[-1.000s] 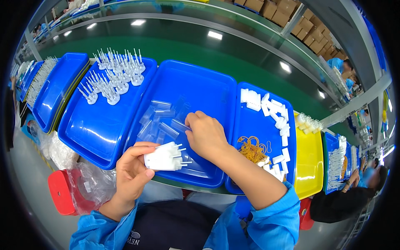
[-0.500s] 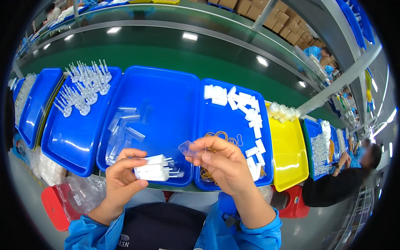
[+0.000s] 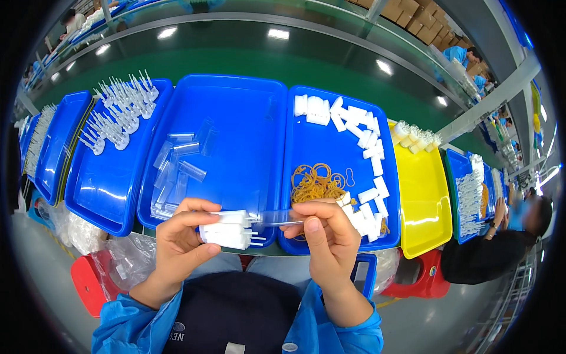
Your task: The person assembles medical supplies by inserting white plastic components into clear plastic tubes. They pick up the components from blue trays, fit them together, and place the finished assemblies into a large plastic bag. The process is repetitive and involves handling small parts with precision.
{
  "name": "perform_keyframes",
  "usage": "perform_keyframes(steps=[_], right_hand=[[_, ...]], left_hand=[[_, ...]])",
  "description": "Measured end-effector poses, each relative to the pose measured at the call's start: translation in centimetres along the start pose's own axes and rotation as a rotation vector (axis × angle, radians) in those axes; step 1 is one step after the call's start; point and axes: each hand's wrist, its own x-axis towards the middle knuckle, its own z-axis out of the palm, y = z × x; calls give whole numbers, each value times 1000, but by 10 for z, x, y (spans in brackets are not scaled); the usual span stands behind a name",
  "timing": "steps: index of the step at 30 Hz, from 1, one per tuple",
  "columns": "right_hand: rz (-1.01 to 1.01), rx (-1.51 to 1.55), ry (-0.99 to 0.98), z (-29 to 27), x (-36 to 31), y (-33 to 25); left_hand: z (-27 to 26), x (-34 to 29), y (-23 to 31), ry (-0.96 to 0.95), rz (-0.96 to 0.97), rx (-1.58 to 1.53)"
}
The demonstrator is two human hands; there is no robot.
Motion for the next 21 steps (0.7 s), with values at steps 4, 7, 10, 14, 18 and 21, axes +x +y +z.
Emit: perform_keyframes(steps=[4, 7, 10, 14, 18, 21], right_hand=[[73, 13, 15, -4, -1, 1], [76, 50, 73, -1, 1, 3], [53, 145, 104, -1, -3, 9], [77, 184, 94, 2, -5, 10], [119, 191, 112, 3, -4, 4], [180, 307, 91, -1, -4, 9]], left_hand=[[0, -1, 0, 14, -7, 12], [-1, -1, -1, 17, -9, 12], [-2, -1, -2, 24, -6, 11], [-2, -2, 0, 34, -28, 14], [-4, -3, -1, 48, -12, 10], [-3, -3, -2, 54, 3, 10]])
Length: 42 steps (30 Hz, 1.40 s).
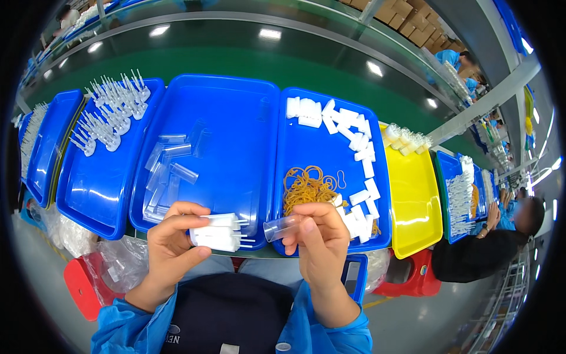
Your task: The person assembles medical supplies by inserting white plastic components into clear plastic tubes. They pick up the components from blue trays, fit them together, and place the finished assemblies into a large plastic bag. The process is repetitive and involves handling small parts with precision.
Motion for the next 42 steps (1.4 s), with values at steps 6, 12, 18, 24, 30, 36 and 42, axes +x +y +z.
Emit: perform_keyframes(steps=[6, 12, 18, 24, 30, 36, 42], right_hand=[[96, 126, 0, -1, 2, 2], [106, 108, 48, 3, 1, 2], [-39, -259, 20, 3, -8, 6], [-35, -203, -49, 16, -8, 5], [13, -88, -46, 31, -4, 0], [-365, -435, -162, 30, -4, 9], [-465, -439, -21, 38, -3, 11]], left_hand=[[-1, 0, 0, -3, -2, -3], [-1, -1, 0, -1, -3, 5], [-1, 0, 4, -17, -40, 12], [2, -2, 1, -34, -44, 46], [-2, -4, 1, -58, -36, 128], [5, 1, 6, 1, 32, 153], [5, -1, 2, -12, 43, 218]])
